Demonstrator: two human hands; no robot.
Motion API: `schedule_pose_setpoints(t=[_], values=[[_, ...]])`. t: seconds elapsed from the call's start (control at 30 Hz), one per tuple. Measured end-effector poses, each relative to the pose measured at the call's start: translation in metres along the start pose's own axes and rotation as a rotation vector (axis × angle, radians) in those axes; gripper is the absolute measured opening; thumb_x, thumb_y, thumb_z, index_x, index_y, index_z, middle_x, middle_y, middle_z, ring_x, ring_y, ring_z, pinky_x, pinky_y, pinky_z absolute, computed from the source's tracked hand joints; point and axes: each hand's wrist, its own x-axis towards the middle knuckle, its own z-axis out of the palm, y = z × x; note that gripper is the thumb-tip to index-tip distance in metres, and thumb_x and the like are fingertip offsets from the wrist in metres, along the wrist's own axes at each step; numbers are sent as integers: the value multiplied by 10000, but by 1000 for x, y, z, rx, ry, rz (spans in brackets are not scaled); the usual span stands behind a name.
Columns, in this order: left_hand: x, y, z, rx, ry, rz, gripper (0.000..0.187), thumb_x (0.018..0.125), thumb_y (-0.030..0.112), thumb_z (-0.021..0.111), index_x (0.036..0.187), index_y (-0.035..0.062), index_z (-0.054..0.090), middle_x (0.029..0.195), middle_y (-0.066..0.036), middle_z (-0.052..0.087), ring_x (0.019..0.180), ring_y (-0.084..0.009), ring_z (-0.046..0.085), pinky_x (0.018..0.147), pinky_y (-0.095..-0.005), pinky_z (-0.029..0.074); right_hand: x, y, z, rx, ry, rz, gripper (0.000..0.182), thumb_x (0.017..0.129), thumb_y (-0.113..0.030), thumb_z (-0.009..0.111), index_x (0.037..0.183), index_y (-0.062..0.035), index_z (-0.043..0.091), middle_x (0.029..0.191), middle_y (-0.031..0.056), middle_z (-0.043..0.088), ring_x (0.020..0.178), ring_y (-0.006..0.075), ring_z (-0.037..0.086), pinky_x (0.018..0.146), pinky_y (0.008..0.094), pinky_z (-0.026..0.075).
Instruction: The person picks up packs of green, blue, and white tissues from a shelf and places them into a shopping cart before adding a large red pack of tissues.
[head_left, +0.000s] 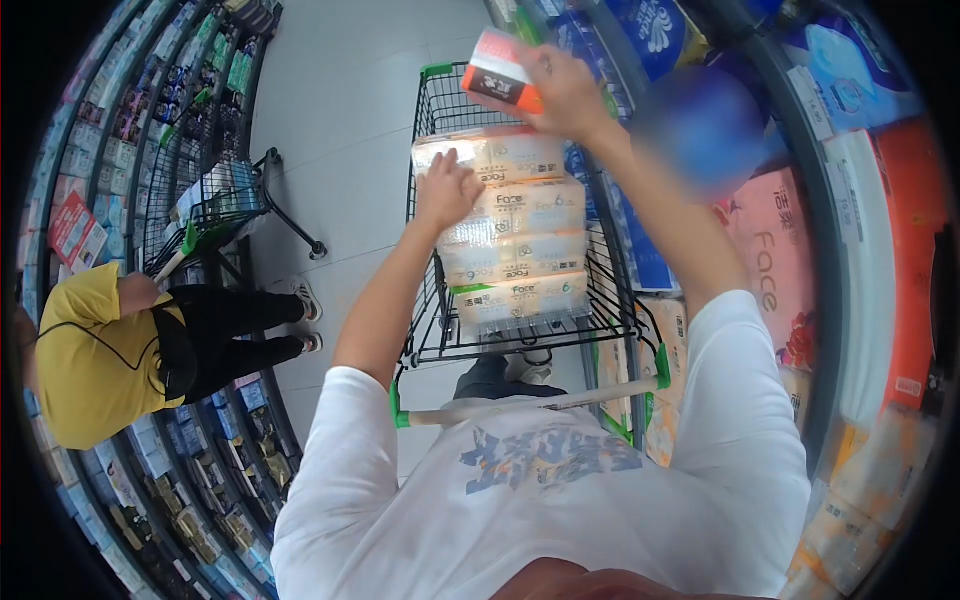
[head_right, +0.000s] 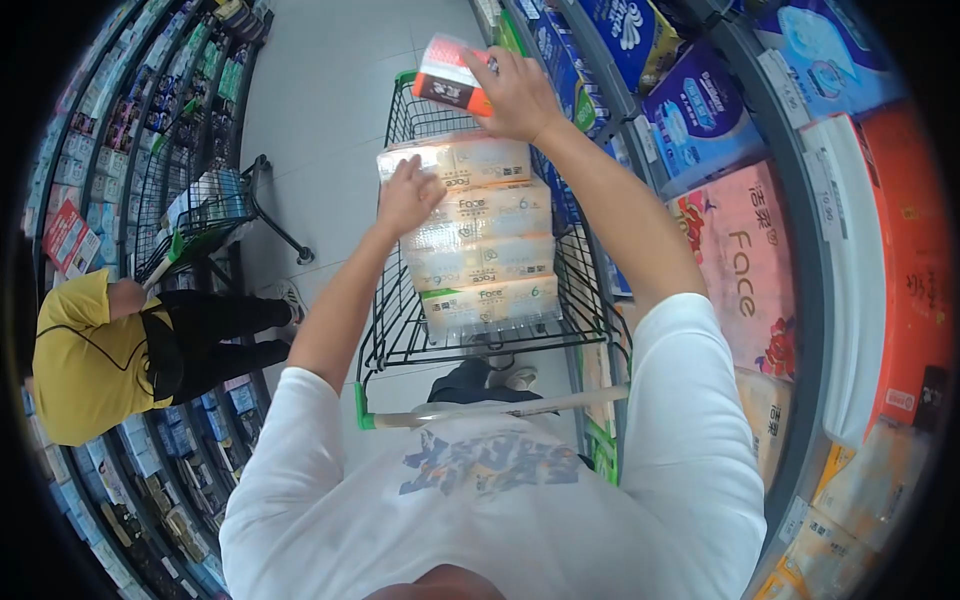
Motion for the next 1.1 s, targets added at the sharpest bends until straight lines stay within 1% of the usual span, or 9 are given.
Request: schedule_pose_setpoints(t=[0.33, 0.47, 0.5, 0.63, 0.73, 0.8, 0.93, 1.0, 1.1], values=[[-21, -1, 4, 1, -20, 36, 391, 855, 414, 700, 1097, 112, 755, 1596, -179, 296, 1505, -376, 187, 1180, -609, 167, -20, -3, 129, -21, -285, -190, 823, 751, -113, 739, 1497, -119, 391, 1327, 158, 526, 1188, 312, 527, 998, 460, 426], [-15, 7, -7, 87, -66, 39, 380, 835, 433, 716, 1040, 118, 773, 1606, -207, 251, 1498, -423, 168, 1174, -626, 159, -12, -2, 146, -25, -512, -23, 896, 721, -28, 756, 1516, -160, 364, 1367, 141, 523, 1275, 317, 498, 1086, 514, 382], [-14, 7, -8, 85, -84, 35, 384, 823, 445, 726, 1030, 126, 775, 1609, -217, 235, 1497, -436, 161, 1170, -631, 166, -11, -4, 149, 2, -674, 71, 848, 774, -67, 737, 1522, -194, 358, 1406, 130, 506, 1309, 317, 482, 1122, 537, 347], [-14, 3, -4, 75, -78, 31, 393, 812, 470, 732, 1016, 138, 782, 1617, -209, 231, 1505, -428, 150, 1167, -624, 189, -32, -3, 174, 33, -727, 182, 719, 843, -154, 696, 1499, -198, 404, 1429, 130, 499, 1321, 300, 480, 1129, 552, 328], [-13, -2, -1, 63, -72, 31, 400, 810, 488, 729, 1022, 153, 785, 1623, -200, 225, 1504, -427, 156, 1166, -622, 192, -41, -16, 161, 38, -776, 211, 531, 898, -242, 647, 1409, -176, 519, 1445, 136, 491, 1337, 290, 472, 1132, 570, 310], [-12, -7, 1, 69, -57, 69, 404, 809, 506, 726, 1022, 169, 788, 1628, -193, 221, 1501, -431, 164, 1161, -621, 204, -52, -28, 143, 109, -464, 232, 368, 911, -267, 634, 1241, -105, 644, 1361, 153, 555, 1276, 302, 514, 1094, 529, 362], [-10, -5, -4, 111, -42, 133, 409, 802, 525, 726, 1008, 178, 792, 1624, -201, 228, 1488, -449, 191, 1147, -632, 218, -65, -34, 55, 277, -360, 314, 285, 911, -253, 634, 1109, -58, 695, 1238, 153, 624, 1184, 319, 557, 1022, 475, 421], [-10, 7, -11, 216, -114, 55, 420, 816, 486, 711, 1075, 162, 774, 1611, -234, 230, 1486, -442, 195, 1168, -608, 203, -76, -36, 0, 312, -290, 207, 263, 899, -254, 644, 1021, -32, 716, 1087, 147, 675, 1077, 328, 596, 935, 444, 467], [-5, 26, -12, 271, -26, 74, 404, 814, 404, 706, 1093, 116, 754, 1573, -275, 278, 1462, -456, 235, 1154, -606, 232, -97, -41, -89, 287, -457, 331, 251, 892, -264, 643, 985, -44, 722, 988, 151, 693, 1023, 338, 619, 896, 453, 490]])
